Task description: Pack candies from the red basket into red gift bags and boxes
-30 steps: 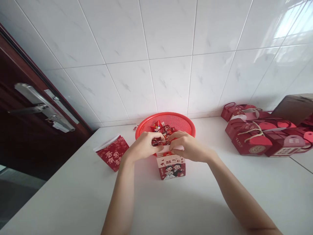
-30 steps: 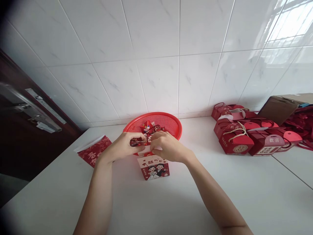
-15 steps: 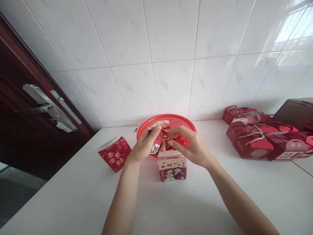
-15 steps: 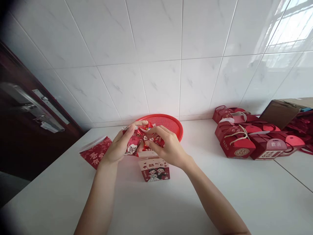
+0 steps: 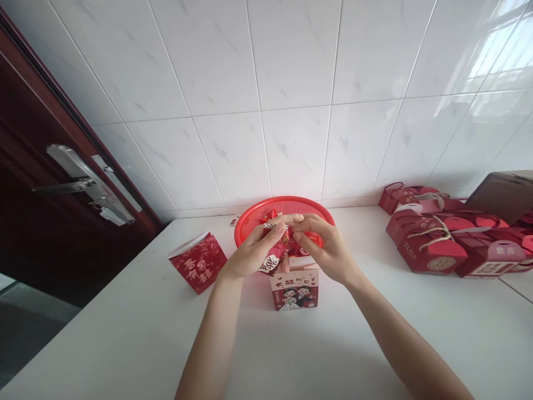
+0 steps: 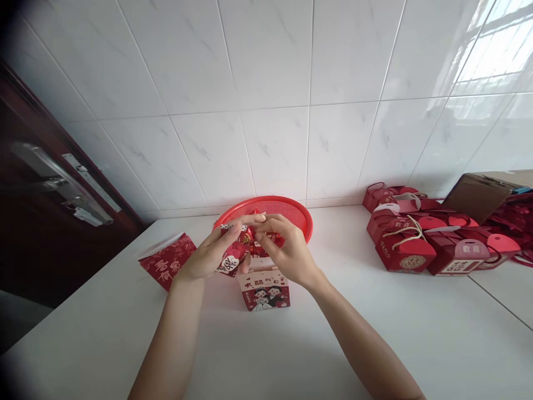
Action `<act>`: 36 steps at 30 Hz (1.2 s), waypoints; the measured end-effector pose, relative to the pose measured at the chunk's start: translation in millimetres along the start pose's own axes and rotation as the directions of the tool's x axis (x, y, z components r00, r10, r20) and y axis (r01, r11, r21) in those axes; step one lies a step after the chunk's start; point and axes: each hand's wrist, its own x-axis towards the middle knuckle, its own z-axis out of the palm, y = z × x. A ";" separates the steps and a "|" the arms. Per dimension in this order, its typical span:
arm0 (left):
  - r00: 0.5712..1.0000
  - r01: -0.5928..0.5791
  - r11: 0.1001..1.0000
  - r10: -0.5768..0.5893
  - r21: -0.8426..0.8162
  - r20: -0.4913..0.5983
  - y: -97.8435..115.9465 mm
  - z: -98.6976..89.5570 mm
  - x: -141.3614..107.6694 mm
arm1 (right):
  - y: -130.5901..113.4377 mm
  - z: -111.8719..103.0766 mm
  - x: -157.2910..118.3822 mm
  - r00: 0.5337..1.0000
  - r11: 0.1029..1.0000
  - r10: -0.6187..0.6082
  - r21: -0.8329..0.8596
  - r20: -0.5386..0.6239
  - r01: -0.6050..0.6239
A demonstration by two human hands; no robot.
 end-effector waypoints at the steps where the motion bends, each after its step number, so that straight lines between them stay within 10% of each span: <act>1: 1.000 0.004 0.999 -0.003 0.044 -0.019 1.1 -0.9 -0.9 | -0.6 -1.4 0.3 1.000 1.000 -0.009 -0.022 -0.025 0.009; 7: 0.983 0.057 0.906 0.023 0.419 -0.182 10.9 -17.3 -10.0 | -6.8 -21.3 1.0 0.995 0.991 -0.078 -0.111 -0.060 0.071; 13: 0.990 0.055 0.754 -0.124 0.654 0.059 15.4 -29.7 -20.3 | -11.4 -35.0 -0.6 0.953 0.945 -0.129 -0.259 0.274 0.202; 36: 0.957 0.222 0.663 -0.288 0.714 -0.030 -4.6 -22.9 -3.9 | 2.1 -21.9 1.6 0.914 0.848 -0.127 -0.437 0.385 0.302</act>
